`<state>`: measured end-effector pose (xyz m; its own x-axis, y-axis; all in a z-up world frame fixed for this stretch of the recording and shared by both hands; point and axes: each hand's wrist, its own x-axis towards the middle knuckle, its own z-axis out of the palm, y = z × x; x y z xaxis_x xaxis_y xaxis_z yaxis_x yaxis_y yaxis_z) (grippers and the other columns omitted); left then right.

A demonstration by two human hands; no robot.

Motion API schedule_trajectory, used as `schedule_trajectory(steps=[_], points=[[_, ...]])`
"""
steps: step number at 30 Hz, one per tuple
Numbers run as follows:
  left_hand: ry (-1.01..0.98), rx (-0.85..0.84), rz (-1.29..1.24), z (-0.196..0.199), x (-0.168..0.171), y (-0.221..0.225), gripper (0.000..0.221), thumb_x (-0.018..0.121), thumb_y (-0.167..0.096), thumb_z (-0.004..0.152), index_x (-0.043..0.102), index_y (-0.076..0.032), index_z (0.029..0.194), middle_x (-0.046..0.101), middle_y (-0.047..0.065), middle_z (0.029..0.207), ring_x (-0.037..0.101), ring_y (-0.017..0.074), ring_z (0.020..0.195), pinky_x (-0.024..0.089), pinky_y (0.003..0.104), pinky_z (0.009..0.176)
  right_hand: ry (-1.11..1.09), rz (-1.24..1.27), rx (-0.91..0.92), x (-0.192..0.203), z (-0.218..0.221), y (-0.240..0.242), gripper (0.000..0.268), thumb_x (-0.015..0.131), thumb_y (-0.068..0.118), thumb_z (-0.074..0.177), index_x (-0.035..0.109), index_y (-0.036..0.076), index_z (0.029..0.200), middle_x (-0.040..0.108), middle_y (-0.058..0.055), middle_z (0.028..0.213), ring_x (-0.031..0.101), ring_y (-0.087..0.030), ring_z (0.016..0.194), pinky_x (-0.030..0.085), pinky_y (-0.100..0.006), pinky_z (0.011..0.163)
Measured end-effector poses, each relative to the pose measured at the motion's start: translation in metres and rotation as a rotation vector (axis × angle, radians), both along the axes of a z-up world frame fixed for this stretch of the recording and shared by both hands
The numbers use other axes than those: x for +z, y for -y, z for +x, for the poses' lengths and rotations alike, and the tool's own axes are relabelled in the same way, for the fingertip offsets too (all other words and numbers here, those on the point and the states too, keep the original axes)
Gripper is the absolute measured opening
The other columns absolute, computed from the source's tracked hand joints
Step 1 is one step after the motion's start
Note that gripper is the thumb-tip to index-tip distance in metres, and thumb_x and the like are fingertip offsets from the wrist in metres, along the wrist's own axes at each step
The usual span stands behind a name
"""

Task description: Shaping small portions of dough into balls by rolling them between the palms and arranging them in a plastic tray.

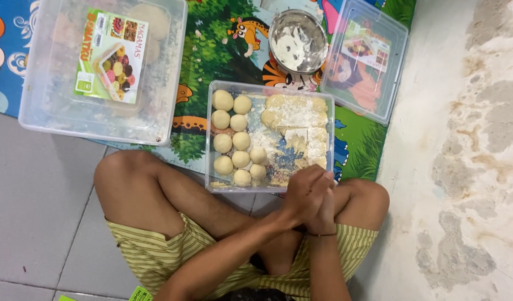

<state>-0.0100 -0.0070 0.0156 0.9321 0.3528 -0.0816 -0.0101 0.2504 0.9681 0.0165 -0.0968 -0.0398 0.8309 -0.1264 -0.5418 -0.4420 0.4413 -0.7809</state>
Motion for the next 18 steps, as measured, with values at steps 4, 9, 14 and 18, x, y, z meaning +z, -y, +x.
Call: schedule_trajectory(steps=[4,9,14,18], points=[[0.174,0.035,-0.064,0.000,0.001,0.003,0.031,0.054,-0.025,0.110,0.068,-0.014,0.085,0.060,0.006,0.078,0.064,0.0276,0.077,0.053,0.037,0.077,0.089,-0.015,-0.141,0.007,0.006,0.001,0.020,0.061,0.025,0.096,0.060,0.013,0.080,0.068,-0.006,0.076,0.067,-0.018,0.067,0.059,-0.028,0.064],[-0.237,0.033,-0.449,0.012,-0.021,-0.001,0.024,0.058,-0.028,0.102,0.070,-0.011,0.091,0.068,0.009,0.089,0.066,0.0207,0.093,0.055,0.040,0.087,0.164,-0.008,-0.256,0.021,0.008,-0.007,0.029,0.063,0.017,0.091,0.052,0.013,0.065,0.062,-0.003,0.064,0.062,-0.013,0.057,0.058,-0.023,0.061],[-0.547,0.115,-1.205,0.016,-0.014,-0.011,0.015,0.066,-0.015,0.079,0.068,0.001,0.081,0.071,0.016,0.074,0.073,0.0243,0.064,0.064,0.038,0.058,0.884,-0.684,0.091,0.051,0.000,-0.026,0.025,0.056,-0.003,0.105,0.052,-0.003,0.079,0.059,-0.021,0.085,0.059,-0.029,0.086,0.050,-0.039,0.095],[-0.416,0.130,-0.926,0.014,-0.038,-0.004,0.034,0.054,-0.030,0.104,0.064,-0.003,0.084,0.068,0.015,0.080,0.072,0.0195,0.071,0.063,0.029,0.058,0.616,-0.724,0.038,0.054,0.000,-0.031,0.017,0.057,0.010,0.105,0.063,0.003,0.091,0.067,-0.014,0.097,0.062,-0.017,0.098,0.047,-0.030,0.100]])
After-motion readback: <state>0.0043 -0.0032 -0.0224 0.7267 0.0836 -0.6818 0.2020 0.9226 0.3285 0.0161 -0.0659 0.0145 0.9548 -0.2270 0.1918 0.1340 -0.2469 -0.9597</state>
